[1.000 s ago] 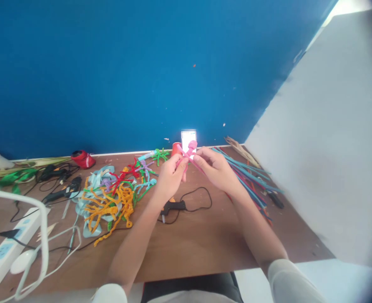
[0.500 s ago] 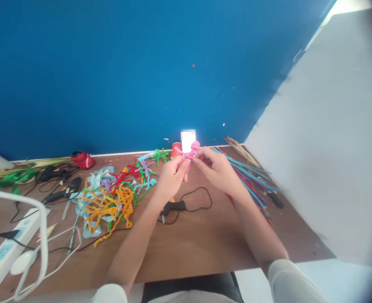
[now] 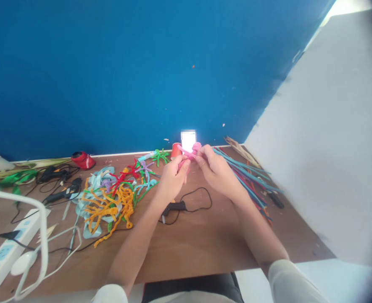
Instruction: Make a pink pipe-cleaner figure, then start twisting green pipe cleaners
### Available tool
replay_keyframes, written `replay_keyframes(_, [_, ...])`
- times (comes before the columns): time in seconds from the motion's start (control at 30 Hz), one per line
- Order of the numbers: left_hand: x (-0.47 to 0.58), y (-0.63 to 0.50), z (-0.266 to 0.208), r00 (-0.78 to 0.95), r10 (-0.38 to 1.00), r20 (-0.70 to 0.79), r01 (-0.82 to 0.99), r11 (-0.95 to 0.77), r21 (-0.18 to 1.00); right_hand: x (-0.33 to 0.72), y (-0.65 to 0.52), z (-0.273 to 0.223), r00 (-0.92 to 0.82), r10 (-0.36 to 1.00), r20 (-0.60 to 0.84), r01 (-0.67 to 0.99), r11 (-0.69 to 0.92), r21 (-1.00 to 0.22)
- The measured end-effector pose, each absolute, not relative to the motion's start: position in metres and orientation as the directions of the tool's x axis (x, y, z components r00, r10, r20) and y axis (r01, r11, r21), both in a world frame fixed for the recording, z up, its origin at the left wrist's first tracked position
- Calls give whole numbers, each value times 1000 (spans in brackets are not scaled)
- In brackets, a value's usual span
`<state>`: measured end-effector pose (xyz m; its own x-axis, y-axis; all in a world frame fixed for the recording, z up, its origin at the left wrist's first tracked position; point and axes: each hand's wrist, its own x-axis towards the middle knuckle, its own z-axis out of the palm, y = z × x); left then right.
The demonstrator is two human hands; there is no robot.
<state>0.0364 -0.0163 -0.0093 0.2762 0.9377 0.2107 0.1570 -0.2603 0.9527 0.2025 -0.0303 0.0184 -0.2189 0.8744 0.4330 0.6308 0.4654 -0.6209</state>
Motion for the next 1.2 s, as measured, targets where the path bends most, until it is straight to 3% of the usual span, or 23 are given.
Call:
replay_keyframes(0.5, [39, -16, -12, 288, 930, 230, 130, -276, 952, 207, -27, 18, -198, 857, 476, 528, 502, -685])
replay_keyframes(0.9, [45, -10, -13, 177, 966, 190, -200, -153, 968, 204, -28, 18, -262, 828, 495, 526, 553, -646])
replay_keyframes(1.2, [44, -10, -15, 161, 969, 185, -206, -151, 967, 203, -26, 15, -253, 837, 485, 502, 542, -674])
